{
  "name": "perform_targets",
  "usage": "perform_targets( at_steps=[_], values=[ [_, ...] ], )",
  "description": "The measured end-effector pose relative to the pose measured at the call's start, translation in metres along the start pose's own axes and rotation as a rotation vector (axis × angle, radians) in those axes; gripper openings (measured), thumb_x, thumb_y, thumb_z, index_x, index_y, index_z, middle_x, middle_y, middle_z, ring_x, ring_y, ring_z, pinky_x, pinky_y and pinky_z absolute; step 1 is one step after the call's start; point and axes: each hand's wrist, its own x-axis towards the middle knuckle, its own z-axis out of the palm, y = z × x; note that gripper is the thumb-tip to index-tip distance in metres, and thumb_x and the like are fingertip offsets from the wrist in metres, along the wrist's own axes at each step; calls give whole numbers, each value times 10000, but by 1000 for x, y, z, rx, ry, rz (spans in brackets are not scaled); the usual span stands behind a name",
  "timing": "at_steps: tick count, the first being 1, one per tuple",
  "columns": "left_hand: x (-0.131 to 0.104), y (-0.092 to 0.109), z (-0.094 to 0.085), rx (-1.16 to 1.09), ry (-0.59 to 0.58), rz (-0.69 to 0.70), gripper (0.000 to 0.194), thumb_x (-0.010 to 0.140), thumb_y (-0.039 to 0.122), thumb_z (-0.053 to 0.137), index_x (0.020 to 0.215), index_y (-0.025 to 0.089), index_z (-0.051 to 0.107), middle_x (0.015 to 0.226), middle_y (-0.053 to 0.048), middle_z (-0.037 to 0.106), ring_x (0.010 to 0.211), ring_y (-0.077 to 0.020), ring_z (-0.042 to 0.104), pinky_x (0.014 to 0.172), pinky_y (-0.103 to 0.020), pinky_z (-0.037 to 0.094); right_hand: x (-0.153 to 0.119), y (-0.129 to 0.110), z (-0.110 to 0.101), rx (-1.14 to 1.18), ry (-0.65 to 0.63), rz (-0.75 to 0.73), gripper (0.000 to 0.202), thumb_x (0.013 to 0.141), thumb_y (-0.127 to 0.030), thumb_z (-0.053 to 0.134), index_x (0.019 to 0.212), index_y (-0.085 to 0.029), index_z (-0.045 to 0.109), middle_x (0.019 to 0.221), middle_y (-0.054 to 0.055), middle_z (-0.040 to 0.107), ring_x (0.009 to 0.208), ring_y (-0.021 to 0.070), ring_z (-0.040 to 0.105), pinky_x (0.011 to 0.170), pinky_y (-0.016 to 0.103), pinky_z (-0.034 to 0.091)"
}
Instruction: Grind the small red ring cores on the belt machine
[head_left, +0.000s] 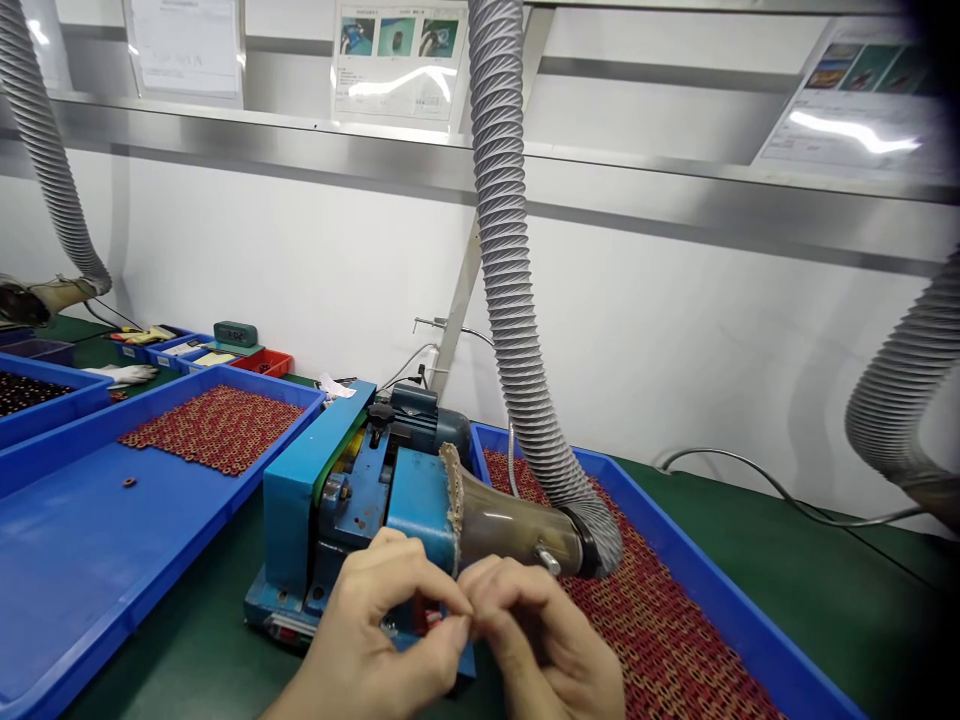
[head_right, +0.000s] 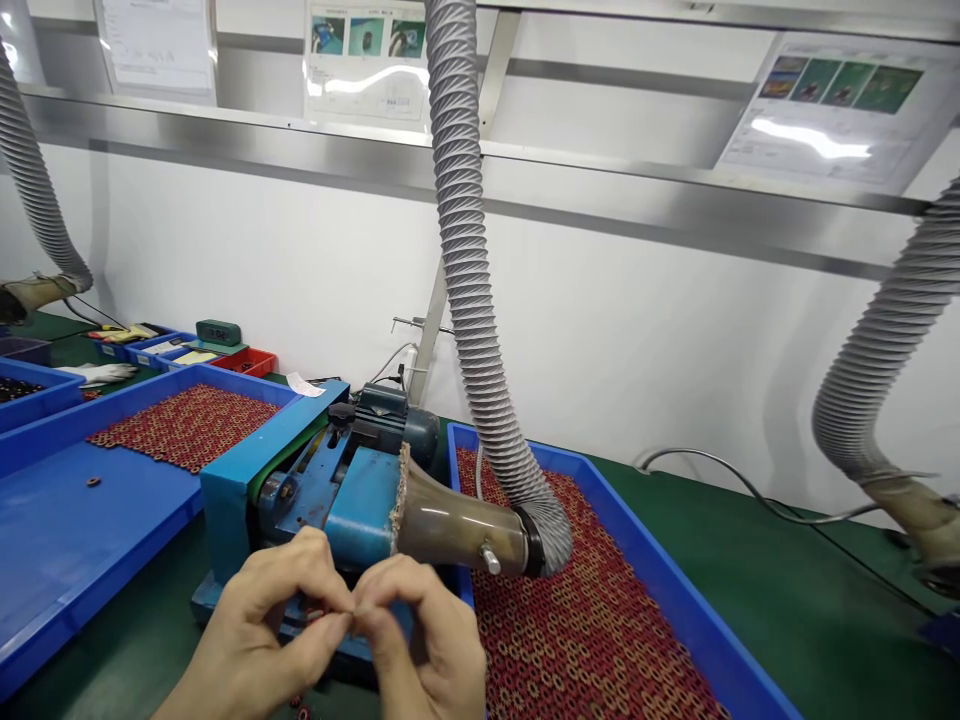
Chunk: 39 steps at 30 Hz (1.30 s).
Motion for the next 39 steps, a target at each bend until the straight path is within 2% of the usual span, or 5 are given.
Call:
perform_targets(
  at_steps=[4, 13, 30, 36, 39],
  values=[
    [0, -1, 0, -94, 0, -101, 226, 739, 19, 571, 699, 215, 675, 601, 31, 563, 599, -122, 502, 622, -239, 426, 3, -5, -7, 0, 168, 3, 152, 952, -212, 625, 817, -223, 695, 658, -17, 671, 660, 131, 643, 665, 223, 505],
    [5, -4, 10, -724, 131, -439, 250, 765, 444, 794, 706, 213, 719, 1073, -63, 633, 1130, -233, 582, 950, -317, 450, 1, 9, 28, 407, 61, 402, 156, 745, -306, 815, 854, -315, 705, 901, -3, 649, 947, 217, 675, 917, 369, 541],
    [6, -11, -21, -522, 257, -201, 162, 930, 285, 631, 787, 229, 683, 822, 10, 685, 902, -138, 645, 833, -208, 488, 9, 1, 30, 610, 129, 689, 171, 644, -221, 910, 737, -172, 775, 795, -13, 688, 645, 67, 677, 634, 112, 554],
    [8, 0, -24, -260, -120, -200, 373, 715, 36, 753, 996, 280, 739, 1124, -12, 690, 1088, -194, 617, 966, -262, 432, 12, -2, 30, 714, 236, 751, 251, 546, -224, 969, 719, -196, 790, 659, -21, 737, 587, 74, 701, 593, 124, 574],
    [10, 2, -18, -260, -59, -208, 236, 774, 57, 699, 877, 260, 762, 1041, -14, 716, 1002, -179, 641, 911, -262, 451, 10, 2, 31, 710, 242, 725, 270, 530, -214, 972, 714, -180, 778, 658, -30, 730, 589, 59, 684, 593, 115, 554]
  ],
)
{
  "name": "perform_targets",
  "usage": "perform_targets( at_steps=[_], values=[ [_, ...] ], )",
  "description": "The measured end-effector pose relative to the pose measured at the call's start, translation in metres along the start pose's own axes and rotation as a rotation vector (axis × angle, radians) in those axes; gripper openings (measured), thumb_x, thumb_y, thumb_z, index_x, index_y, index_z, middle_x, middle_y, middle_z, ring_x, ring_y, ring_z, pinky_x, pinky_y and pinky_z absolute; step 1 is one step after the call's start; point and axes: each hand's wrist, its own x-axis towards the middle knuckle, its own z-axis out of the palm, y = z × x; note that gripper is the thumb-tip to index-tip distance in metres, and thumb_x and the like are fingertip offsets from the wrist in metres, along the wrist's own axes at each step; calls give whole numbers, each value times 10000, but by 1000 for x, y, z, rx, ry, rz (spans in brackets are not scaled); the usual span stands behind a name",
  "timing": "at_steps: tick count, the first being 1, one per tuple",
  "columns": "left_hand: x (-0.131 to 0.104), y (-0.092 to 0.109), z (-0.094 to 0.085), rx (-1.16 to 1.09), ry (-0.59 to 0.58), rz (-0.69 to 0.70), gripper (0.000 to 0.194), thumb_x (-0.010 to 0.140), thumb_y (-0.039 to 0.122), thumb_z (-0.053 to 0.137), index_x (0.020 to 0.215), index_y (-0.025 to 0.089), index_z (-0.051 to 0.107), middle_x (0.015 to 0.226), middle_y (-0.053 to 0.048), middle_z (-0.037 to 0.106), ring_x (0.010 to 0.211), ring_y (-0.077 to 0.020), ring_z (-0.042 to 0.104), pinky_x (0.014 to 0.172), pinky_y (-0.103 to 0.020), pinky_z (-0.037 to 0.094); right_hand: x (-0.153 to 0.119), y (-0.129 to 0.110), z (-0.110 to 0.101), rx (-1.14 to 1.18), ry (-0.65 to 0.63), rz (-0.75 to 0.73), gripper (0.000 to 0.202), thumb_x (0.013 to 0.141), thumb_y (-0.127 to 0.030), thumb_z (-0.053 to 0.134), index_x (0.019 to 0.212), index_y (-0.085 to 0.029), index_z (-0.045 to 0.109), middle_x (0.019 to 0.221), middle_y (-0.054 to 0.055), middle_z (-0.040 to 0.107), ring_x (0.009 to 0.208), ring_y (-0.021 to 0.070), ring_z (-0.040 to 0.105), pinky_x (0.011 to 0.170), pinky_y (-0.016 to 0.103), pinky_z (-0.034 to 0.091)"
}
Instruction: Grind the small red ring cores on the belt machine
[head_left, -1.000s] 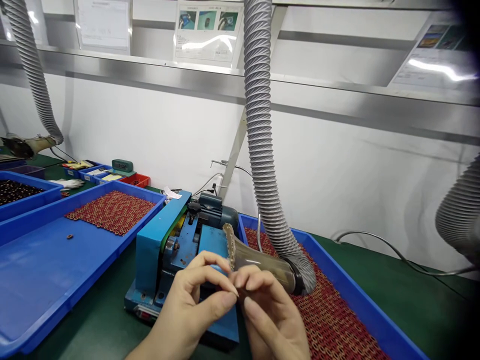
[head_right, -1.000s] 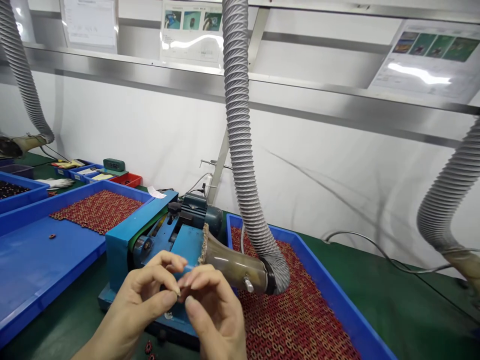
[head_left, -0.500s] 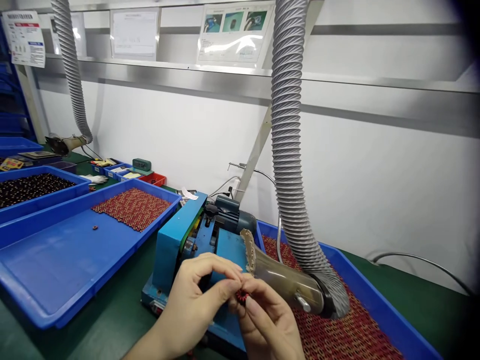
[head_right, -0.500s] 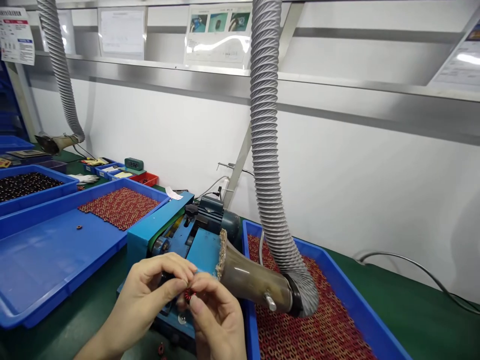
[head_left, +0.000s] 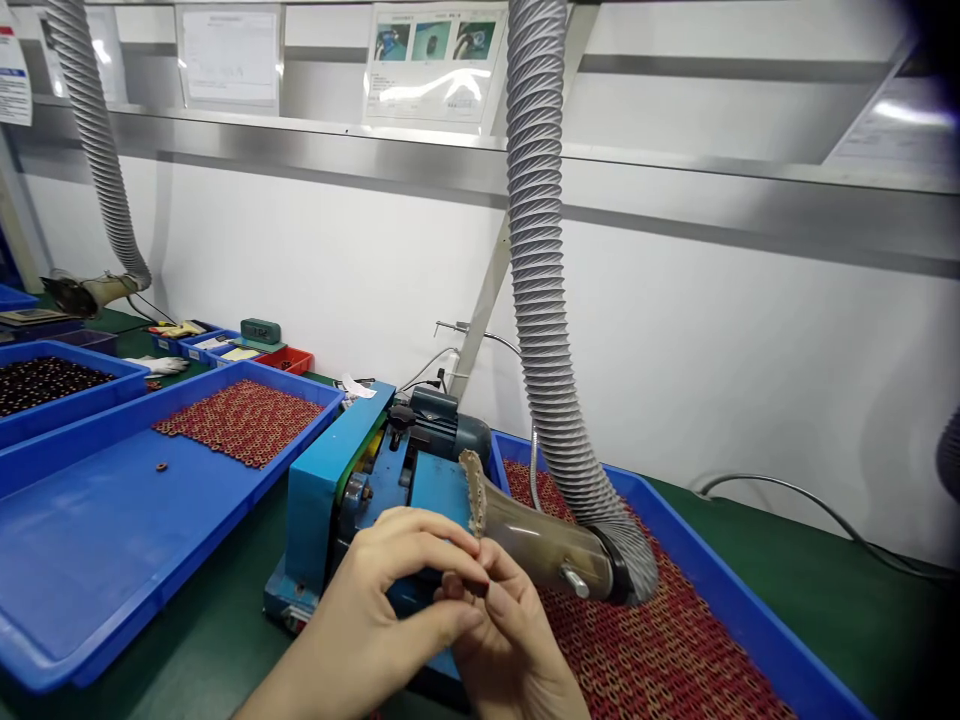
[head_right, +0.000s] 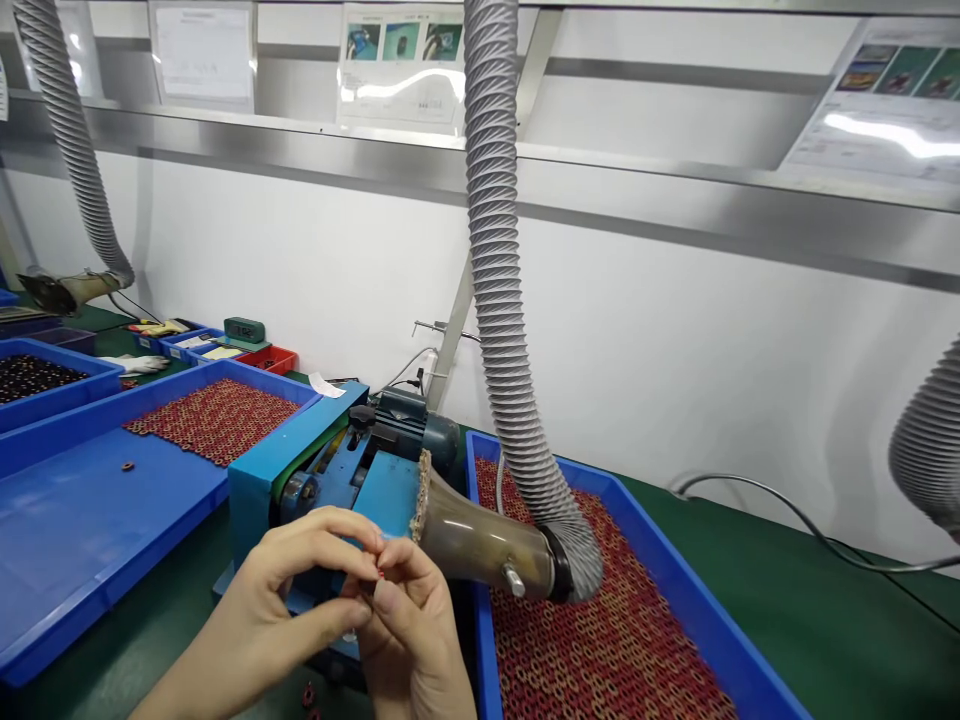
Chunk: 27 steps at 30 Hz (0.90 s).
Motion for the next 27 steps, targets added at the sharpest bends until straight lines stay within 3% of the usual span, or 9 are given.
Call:
perform_targets(
  at_steps=[3, 6, 10, 15, 20, 25, 27],
  values=[
    [2, -4, 3, -117, 77, -3, 91, 812, 172, 725, 744, 224, 757, 885, -26, 725, 915, -188, 646, 869, -277, 474, 1, 3, 0, -50, 3, -35, 284, 504, -229, 979, 689, -170, 773, 704, -14, 752, 655, 76, 692, 646, 129, 553],
    [4, -8, 4, -311, 150, -79, 156, 831, 307, 747, 716, 204, 731, 810, -26, 704, 915, -189, 633, 855, -260, 478, 2, 4, 1, -89, -49, -44, 264, 511, -241, 973, 679, -173, 782, 678, -12, 742, 618, 78, 677, 637, 143, 542],
    [5, -9, 1, -485, 334, -138, 210, 837, 401, 740, 734, 220, 714, 809, 4, 689, 885, -152, 619, 837, -210, 467, 2, 5, 2, -101, -84, -26, 266, 503, -254, 970, 652, -159, 772, 656, -19, 709, 575, 74, 663, 597, 142, 524],
    [4, -6, -3, -273, 62, -97, 214, 776, 406, 795, 833, 200, 784, 900, -52, 728, 949, -212, 631, 896, -282, 472, 3, 7, 1, -141, 6, -67, 277, 484, -261, 982, 640, -185, 765, 680, -27, 715, 650, 77, 654, 648, 136, 524],
    [4, -8, -3, -214, 109, -43, 206, 846, 337, 732, 692, 201, 751, 699, -19, 692, 839, -192, 629, 965, -327, 454, 3, 8, -1, -257, 20, -129, 278, 480, -294, 982, 626, -197, 766, 683, -20, 720, 687, 103, 638, 676, 165, 529],
    [2, -10, -11, -241, 294, -18, 180, 880, 318, 699, 722, 236, 732, 800, 0, 713, 990, -176, 622, 904, -235, 460, 2, 1, 3, -239, -31, -90, 247, 534, -265, 962, 638, -161, 764, 647, -23, 701, 581, 78, 644, 590, 138, 520],
    [1, -10, -14, -202, 269, 6, 83, 856, 296, 725, 791, 256, 759, 870, 2, 730, 1037, -176, 617, 942, -227, 443, 2, -1, 3, -135, -4, -23, 247, 541, -251, 962, 669, -153, 775, 674, -22, 717, 573, 74, 662, 588, 140, 540]
  ],
)
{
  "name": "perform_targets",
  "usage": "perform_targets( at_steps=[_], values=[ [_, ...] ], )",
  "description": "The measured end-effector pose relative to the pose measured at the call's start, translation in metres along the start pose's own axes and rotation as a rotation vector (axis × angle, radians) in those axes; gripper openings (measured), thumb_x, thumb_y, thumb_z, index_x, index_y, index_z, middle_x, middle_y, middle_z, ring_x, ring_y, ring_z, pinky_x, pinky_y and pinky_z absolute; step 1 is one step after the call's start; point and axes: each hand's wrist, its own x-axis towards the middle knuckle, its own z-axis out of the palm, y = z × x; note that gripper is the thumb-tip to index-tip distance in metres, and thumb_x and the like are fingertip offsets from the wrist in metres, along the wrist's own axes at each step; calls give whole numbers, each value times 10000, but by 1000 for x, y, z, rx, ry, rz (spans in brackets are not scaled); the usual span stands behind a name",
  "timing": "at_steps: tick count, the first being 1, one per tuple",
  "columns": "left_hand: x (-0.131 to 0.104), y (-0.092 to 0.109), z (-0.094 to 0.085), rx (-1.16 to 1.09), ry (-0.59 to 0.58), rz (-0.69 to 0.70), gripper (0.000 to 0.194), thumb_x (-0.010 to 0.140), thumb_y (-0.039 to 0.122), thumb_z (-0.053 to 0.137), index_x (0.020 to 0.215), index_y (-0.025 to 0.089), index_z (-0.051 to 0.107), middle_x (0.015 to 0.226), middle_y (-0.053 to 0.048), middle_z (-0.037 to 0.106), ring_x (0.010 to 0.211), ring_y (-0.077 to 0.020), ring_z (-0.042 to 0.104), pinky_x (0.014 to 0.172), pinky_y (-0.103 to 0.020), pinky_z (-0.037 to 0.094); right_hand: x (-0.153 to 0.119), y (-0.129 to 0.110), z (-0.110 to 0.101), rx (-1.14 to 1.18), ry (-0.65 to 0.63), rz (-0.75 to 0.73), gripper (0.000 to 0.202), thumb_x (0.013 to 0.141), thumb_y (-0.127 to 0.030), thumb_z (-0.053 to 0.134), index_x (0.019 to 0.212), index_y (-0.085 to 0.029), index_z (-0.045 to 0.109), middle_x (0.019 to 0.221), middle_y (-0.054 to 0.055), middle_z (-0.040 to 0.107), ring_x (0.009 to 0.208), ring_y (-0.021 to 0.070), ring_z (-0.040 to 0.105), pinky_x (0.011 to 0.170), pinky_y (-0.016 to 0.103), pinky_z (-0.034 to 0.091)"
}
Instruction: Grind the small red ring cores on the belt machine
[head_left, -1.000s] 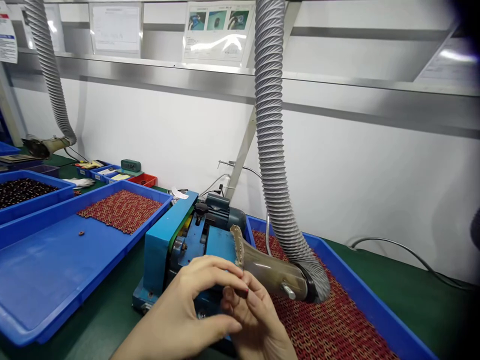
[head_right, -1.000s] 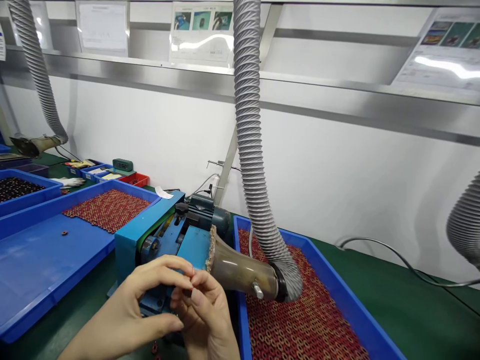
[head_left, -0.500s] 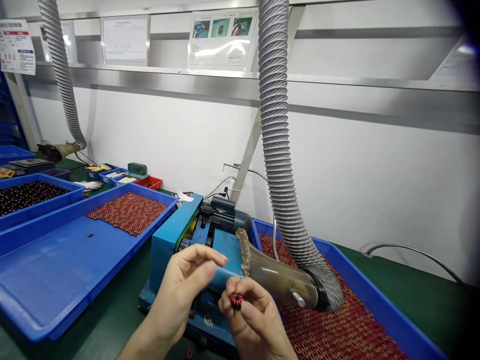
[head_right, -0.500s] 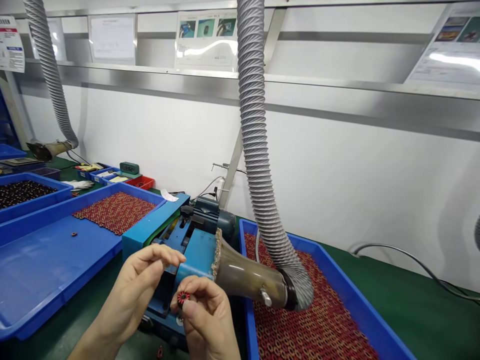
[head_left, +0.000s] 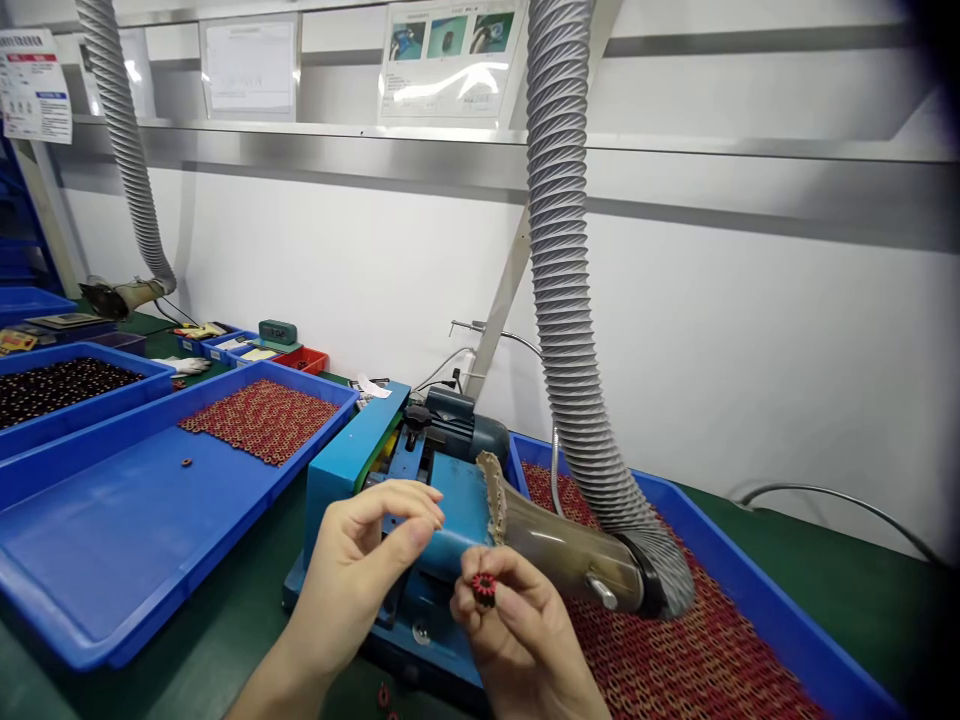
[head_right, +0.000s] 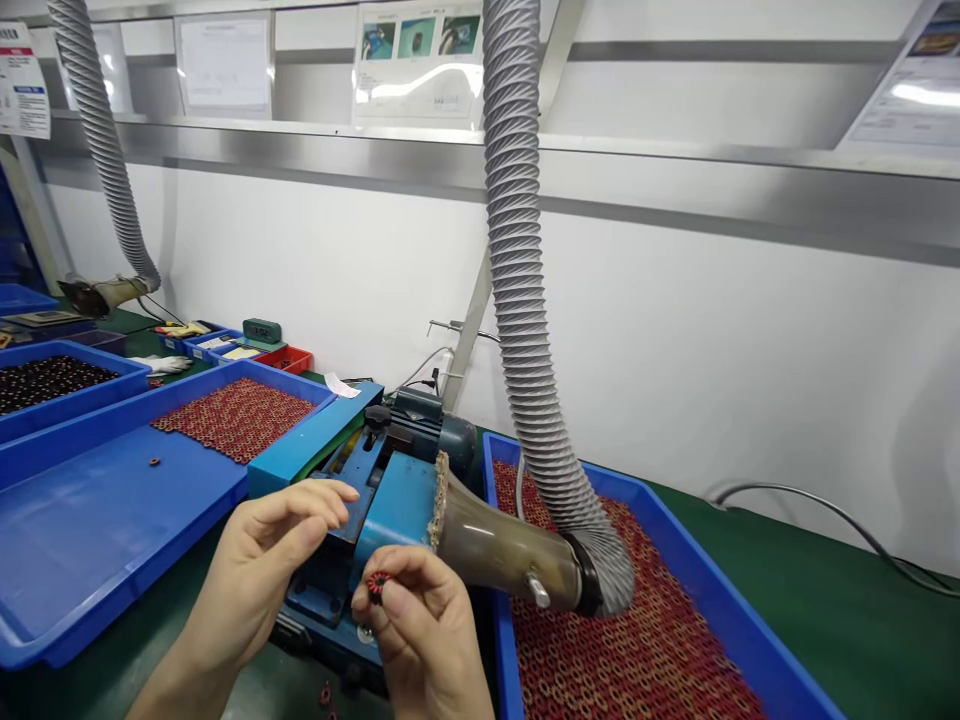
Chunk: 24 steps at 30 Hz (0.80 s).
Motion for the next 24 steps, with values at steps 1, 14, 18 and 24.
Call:
perform_targets(
  at_steps=[1, 14, 18, 24],
  values=[
    [0, 1, -1, 28, -68, -7, 42, 818, 269, 761, 858, 267, 771, 930, -1, 737, 1068, -184, 613, 967, -233, 433, 0, 0, -1, 56, 10, 38, 252, 547, -252, 963, 690, -150, 783, 688, -19, 730, 574, 74, 670, 582, 141, 547],
    [3, -5, 12, -39, -12, -104, 115, 738, 218, 816, 636, 238, 766, 693, 13, 745, 731, -168, 684, 1061, -359, 386, 1, 7, 2, 91, -71, 71, 192, 597, -230, 937, 708, -150, 801, 645, -2, 734, 582, 77, 664, 612, 141, 545],
    [3, -4, 6, -54, 153, -7, 136, 763, 318, 816, 653, 256, 766, 675, 29, 735, 741, -162, 671, 1084, -338, 348, 2, 8, -1, 50, -92, 43, 212, 595, -248, 932, 687, -134, 779, 662, -5, 706, 595, 80, 655, 596, 149, 538],
    [1, 4, 3, 43, -135, -124, 134, 725, 256, 826, 852, 224, 797, 896, -38, 760, 923, -218, 663, 856, -283, 486, 2, 7, -2, 41, -40, 46, 234, 571, -241, 951, 697, -163, 771, 688, -17, 720, 615, 70, 666, 631, 132, 554]
  ],
)
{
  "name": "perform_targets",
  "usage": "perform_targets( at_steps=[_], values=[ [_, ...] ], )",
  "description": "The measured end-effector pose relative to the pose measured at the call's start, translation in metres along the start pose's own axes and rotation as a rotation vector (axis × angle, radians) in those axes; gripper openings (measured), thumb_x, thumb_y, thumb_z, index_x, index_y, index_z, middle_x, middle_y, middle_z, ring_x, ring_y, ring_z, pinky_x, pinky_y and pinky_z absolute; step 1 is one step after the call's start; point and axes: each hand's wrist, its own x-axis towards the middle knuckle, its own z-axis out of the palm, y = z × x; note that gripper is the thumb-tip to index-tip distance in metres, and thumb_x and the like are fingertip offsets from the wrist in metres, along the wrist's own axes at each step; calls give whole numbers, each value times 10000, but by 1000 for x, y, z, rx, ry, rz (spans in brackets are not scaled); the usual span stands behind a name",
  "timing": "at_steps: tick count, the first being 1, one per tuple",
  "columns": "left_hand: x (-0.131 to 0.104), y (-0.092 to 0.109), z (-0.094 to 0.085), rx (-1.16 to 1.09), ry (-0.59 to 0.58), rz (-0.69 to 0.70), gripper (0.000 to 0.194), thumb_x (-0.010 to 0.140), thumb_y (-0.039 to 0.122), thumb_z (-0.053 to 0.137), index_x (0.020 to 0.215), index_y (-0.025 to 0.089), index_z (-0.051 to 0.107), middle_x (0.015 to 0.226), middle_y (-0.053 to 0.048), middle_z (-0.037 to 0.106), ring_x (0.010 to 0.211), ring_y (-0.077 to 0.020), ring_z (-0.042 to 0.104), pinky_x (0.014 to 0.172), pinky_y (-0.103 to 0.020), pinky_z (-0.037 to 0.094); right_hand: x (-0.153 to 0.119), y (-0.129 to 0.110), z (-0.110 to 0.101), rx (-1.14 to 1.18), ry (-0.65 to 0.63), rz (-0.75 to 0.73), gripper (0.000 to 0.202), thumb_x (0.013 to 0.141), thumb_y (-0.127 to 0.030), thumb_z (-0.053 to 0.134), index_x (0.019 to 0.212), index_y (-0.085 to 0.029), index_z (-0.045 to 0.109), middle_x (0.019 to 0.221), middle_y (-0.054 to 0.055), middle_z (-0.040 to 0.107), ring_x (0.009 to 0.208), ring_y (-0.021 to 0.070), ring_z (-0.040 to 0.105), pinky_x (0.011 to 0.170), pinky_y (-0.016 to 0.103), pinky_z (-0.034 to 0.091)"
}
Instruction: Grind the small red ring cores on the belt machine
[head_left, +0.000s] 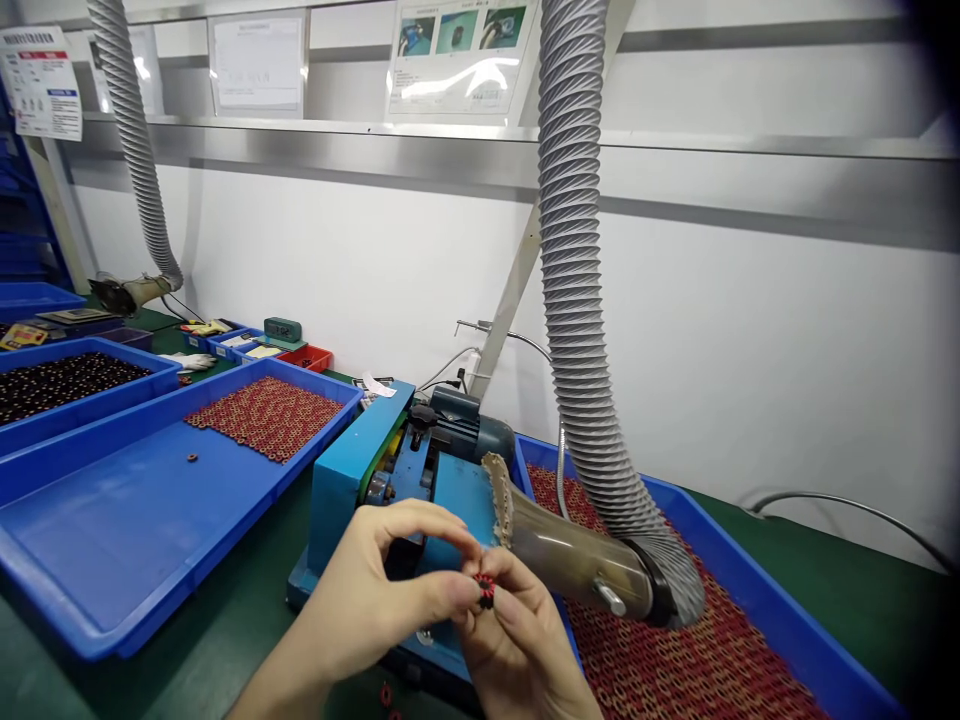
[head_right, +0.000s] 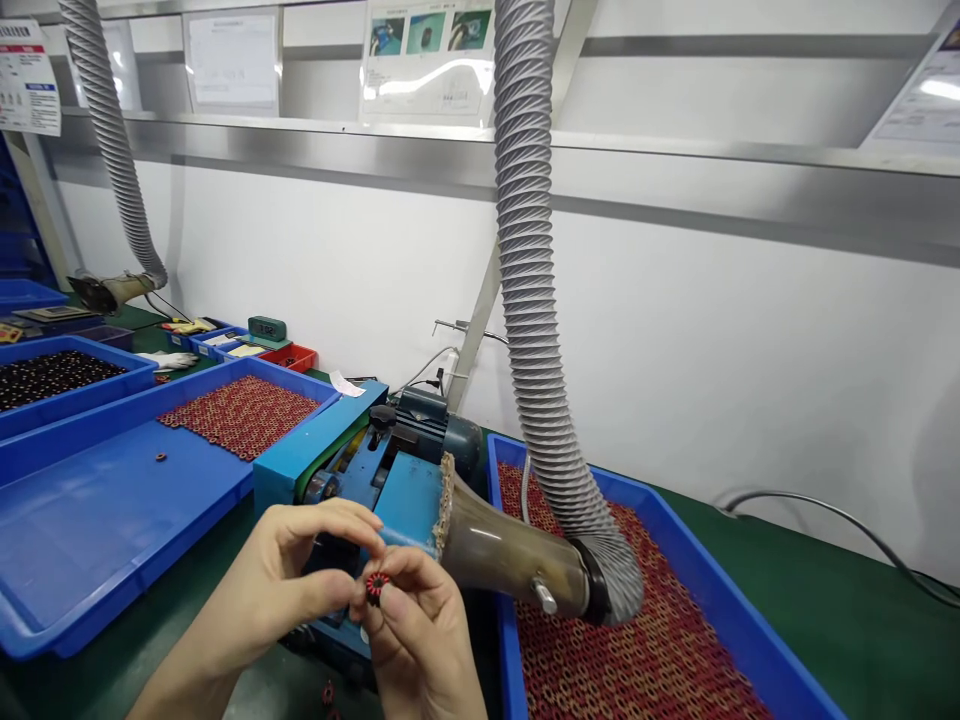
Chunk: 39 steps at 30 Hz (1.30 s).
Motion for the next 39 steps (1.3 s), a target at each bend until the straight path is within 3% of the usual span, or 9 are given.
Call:
perform_targets(
  at_steps=[2, 9, 14, 18, 20, 23, 31, 37, 39],
  values=[
    [0, 2, 3, 4, -26, -3, 30, 757, 194, 782, 774, 215, 794, 848, -41, 760, 893, -213, 663, 854, -297, 495, 0, 1, 0, 8, 28, -6, 237, 556, -229, 957, 691, -178, 769, 694, -17, 739, 609, 71, 675, 654, 139, 566],
    [-1, 2, 6, 200, 83, 145, 123, 822, 189, 734, 715, 233, 778, 722, -17, 751, 901, -220, 648, 897, -320, 448, 1, 5, 1, -55, 40, -92, 228, 551, -231, 956, 674, -167, 775, 690, -11, 723, 608, 86, 661, 625, 148, 552],
    [-3, -1, -3, 15, 230, 149, 122, 843, 240, 718, 727, 235, 756, 800, -5, 742, 888, -192, 650, 856, -276, 478, 1, 2, 0, -33, 3, -63, 220, 563, -214, 949, 661, -144, 766, 672, -1, 697, 592, 85, 660, 587, 136, 540],
    [0, -1, -1, 19, 28, 4, 74, 780, 248, 774, 844, 212, 787, 895, -37, 751, 925, -207, 651, 864, -277, 473, 0, 0, -1, 10, 22, -16, 226, 560, -210, 953, 673, -147, 767, 703, -7, 713, 614, 83, 682, 631, 137, 567],
    [1, 0, 3, -24, -42, -34, 39, 776, 221, 768, 803, 198, 786, 866, -49, 749, 897, -213, 658, 845, -293, 489, -1, 0, 0, 11, 40, -21, 233, 554, -222, 958, 677, -160, 770, 702, -10, 731, 611, 84, 688, 648, 143, 579],
    [1, 0, 7, -60, -8, -21, 74, 803, 200, 740, 738, 198, 777, 818, -48, 749, 871, -204, 664, 836, -294, 502, -1, 1, 2, 3, 67, -50, 253, 529, -235, 970, 679, -171, 777, 711, -4, 749, 628, 88, 693, 671, 145, 585],
    [-1, 4, 3, 155, 25, 84, 126, 821, 188, 724, 700, 193, 760, 744, -43, 742, 824, -197, 659, 893, -313, 490, -1, 3, 3, -78, 65, -105, 230, 543, -242, 962, 669, -168, 785, 698, -5, 724, 597, 91, 665, 609, 145, 563],
    [-1, 0, -4, 15, 266, 175, 124, 852, 253, 719, 739, 217, 753, 818, -24, 745, 848, -183, 664, 812, -246, 516, 0, 0, 3, -29, 34, -72, 225, 563, -229, 948, 662, -157, 759, 687, -11, 689, 562, 87, 675, 555, 143, 543],
    [-1, -1, -8, 9, 297, 219, 157, 873, 285, 701, 734, 225, 742, 800, -16, 733, 852, -180, 660, 828, -242, 513, 0, -1, 3, -67, 47, -109, 211, 583, -234, 939, 671, -161, 761, 709, -10, 686, 567, 82, 666, 560, 141, 538]
  ],
)
